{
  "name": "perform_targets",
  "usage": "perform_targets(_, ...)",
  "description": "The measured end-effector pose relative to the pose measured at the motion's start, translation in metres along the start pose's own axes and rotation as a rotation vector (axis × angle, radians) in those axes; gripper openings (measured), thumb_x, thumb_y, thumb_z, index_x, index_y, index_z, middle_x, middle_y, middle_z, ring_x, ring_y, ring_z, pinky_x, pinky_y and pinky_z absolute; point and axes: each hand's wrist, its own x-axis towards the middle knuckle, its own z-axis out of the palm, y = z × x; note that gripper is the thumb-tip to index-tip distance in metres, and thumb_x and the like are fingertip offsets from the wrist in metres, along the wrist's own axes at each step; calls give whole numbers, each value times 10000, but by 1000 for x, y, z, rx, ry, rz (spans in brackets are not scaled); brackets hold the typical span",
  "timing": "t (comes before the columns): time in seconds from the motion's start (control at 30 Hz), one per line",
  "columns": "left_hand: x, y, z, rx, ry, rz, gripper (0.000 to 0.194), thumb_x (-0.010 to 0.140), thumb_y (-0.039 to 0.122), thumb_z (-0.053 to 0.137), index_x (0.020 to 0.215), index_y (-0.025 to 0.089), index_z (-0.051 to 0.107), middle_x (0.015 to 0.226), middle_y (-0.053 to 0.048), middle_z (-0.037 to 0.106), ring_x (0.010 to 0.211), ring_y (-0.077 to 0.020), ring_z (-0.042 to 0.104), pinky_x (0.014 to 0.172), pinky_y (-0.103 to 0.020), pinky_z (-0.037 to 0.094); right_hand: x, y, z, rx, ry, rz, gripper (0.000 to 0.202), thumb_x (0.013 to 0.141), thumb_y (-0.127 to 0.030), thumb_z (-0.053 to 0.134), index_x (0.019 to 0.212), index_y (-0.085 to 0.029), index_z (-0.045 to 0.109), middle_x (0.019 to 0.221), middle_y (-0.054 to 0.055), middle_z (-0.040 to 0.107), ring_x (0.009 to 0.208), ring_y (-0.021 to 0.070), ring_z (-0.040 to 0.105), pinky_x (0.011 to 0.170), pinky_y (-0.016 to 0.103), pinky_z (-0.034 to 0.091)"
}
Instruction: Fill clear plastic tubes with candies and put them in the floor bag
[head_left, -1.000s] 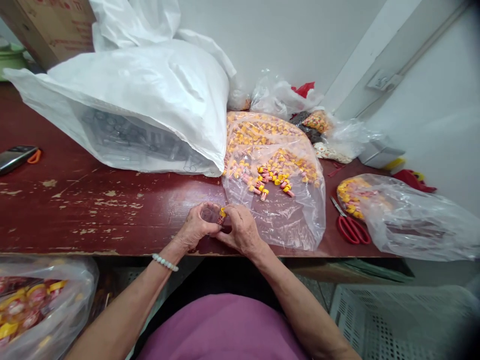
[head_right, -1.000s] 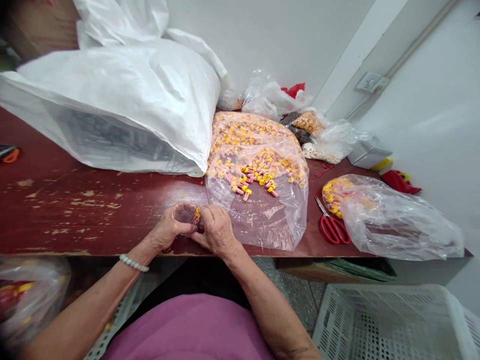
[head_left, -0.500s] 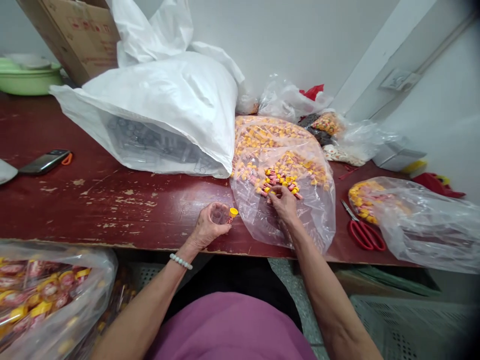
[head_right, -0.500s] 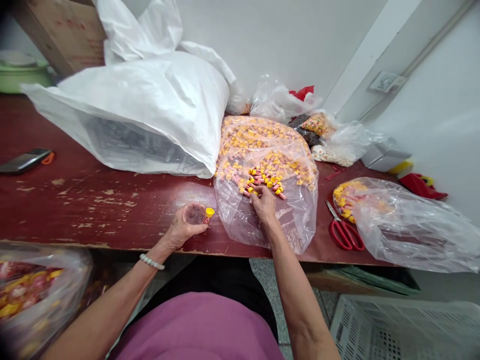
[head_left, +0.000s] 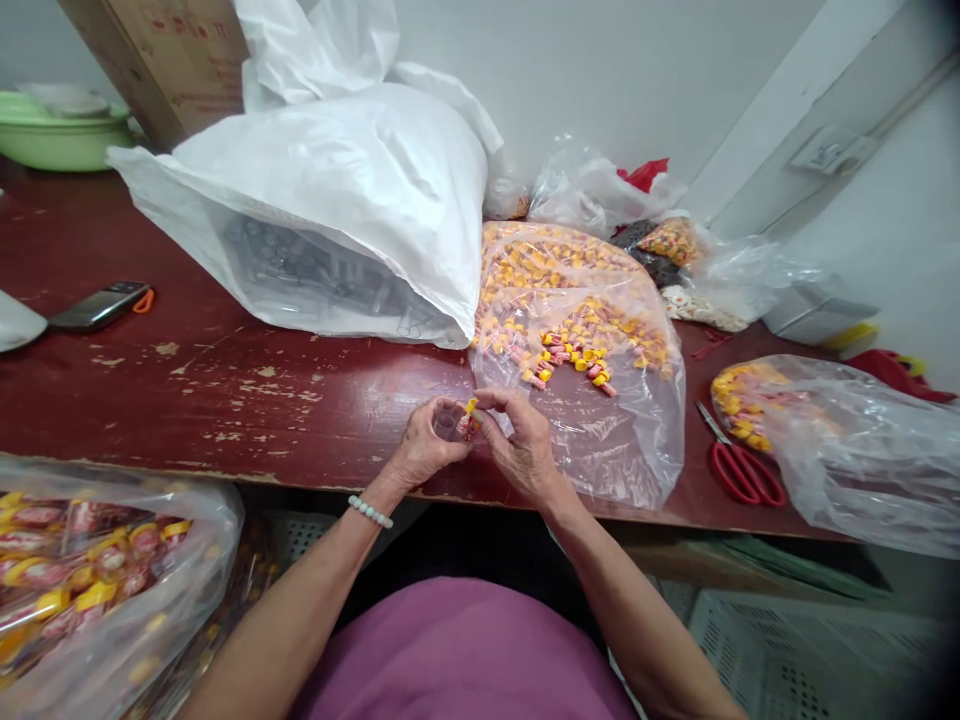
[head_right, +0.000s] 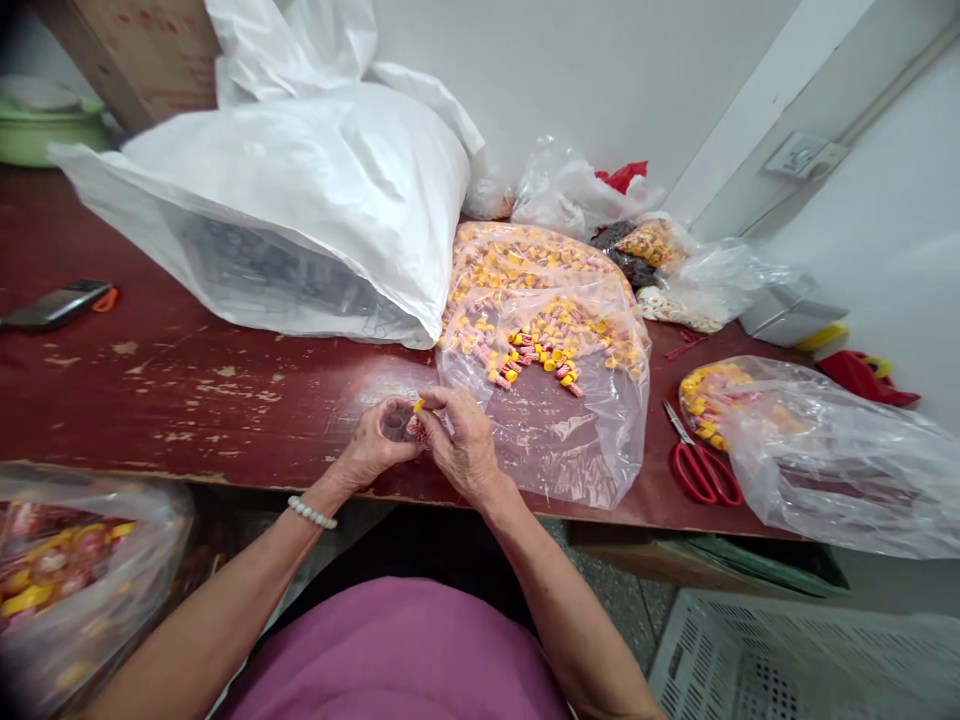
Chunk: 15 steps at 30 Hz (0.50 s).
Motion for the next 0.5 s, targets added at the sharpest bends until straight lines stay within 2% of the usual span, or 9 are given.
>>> perform_targets(0.13,2,-5,-2,-6,-23,25,331,526,151,702,821,145,551,757,-2,641,670,-132,581,639,-244,478,-8,0,0,-121,-140,-102,280,885,-242,502,1157,-260,565,1019,43,658,970,201,554,875,366,430)
perform_targets(0.27,4,-11,-3,2,-17,63,343,515,145,697,826,145,554,772,5,630,697,-127,565,681,-247,475,-14,-13,5,-279,-190,-180,374,878,-202,470,1250,-210,509,1045,64,646,977,216,524,898,407,379)
perform_targets(0.37,4,-10,-3,10,21,29,351,510,145,690,835,145,557,776,4,626,707,-133,566,678,-249,473,-12,-11,3,-261,-222,-177,377,868,-229,482,1243,-205,504,1035,62,638,969,209,538,887,385,391)
perform_targets(0.43,3,-9,-2,-6,20,-26,384,513,163,697,867,143,551,787,-5,632,710,-142,579,672,-257,476,-7,5,-3,-212,-107,-101,306,893,-241,440,1183,-196,527,1039,64,631,960,190,553,864,346,417)
perform_targets(0.5,2,-8,0,-10,22,-57,419,506,167,701,895,141,547,797,-13,637,715,-149,590,669,-263,478,3,32,-14,-261,103,27,256,914,-216,374,1085,-170,558,1018,80,626,935,183,561,833,324,432)
